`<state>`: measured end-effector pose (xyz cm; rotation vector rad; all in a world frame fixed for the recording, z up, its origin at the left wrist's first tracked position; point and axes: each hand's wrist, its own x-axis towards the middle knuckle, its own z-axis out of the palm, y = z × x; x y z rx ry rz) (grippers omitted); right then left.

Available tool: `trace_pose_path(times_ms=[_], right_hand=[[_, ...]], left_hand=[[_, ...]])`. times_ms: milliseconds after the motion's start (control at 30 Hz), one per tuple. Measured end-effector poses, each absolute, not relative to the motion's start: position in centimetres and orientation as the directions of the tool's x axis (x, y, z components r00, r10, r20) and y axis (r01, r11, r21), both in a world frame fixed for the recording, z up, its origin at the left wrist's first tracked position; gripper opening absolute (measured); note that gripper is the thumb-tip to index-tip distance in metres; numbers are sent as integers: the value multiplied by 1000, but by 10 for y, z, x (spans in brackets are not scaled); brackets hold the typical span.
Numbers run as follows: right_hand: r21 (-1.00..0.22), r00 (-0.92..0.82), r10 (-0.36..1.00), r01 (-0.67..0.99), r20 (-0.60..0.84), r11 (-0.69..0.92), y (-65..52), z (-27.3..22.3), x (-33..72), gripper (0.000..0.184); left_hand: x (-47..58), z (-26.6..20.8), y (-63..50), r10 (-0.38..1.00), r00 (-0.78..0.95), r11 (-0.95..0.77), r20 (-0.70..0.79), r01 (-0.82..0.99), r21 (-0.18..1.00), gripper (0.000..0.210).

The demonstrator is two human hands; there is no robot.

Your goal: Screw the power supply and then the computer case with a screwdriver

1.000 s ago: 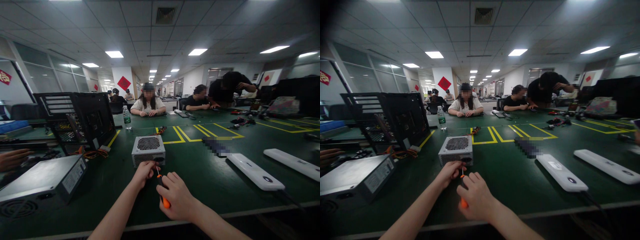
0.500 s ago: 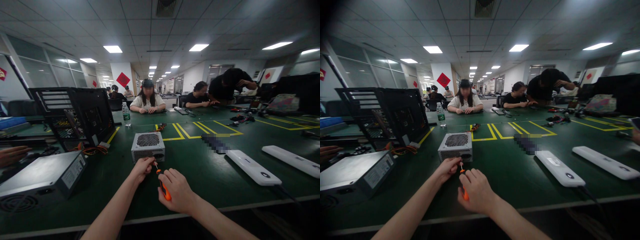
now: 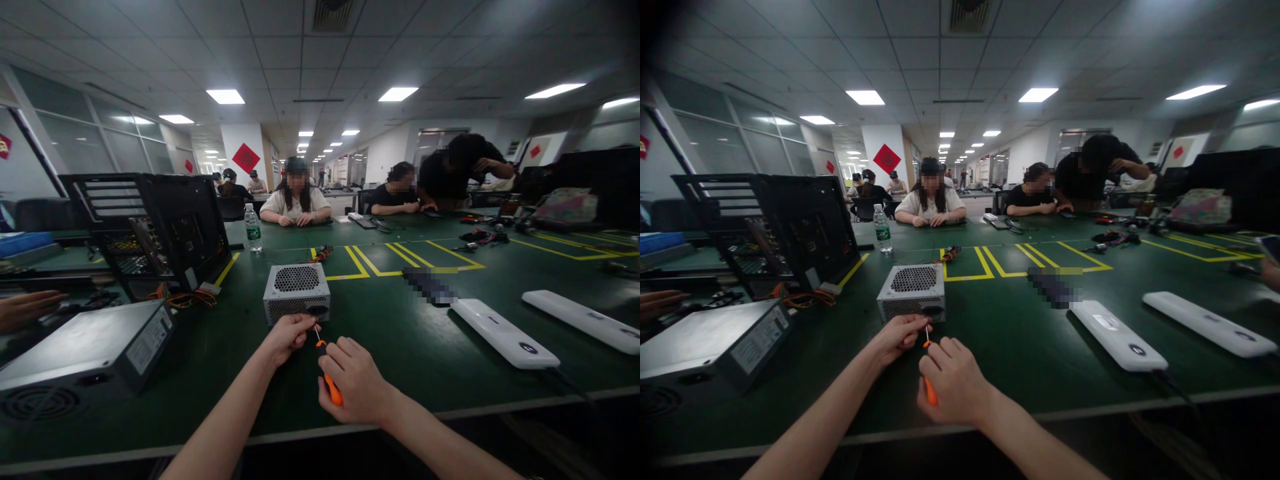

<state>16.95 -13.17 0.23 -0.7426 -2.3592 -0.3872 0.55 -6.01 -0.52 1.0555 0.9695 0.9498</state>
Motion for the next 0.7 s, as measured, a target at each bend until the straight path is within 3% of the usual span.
trace_pose_path(times_ms=[567,700], right_hand=[[129,-655,413,615,633,778,-131,6,169,18],[73,-614,467,650,636,756,-131,3,168,23]], left_hand=[[9,0,-61,955,231,233,-185,-199,952,16],[9,4,-62,949,241,252,-202,-198,947,15]])
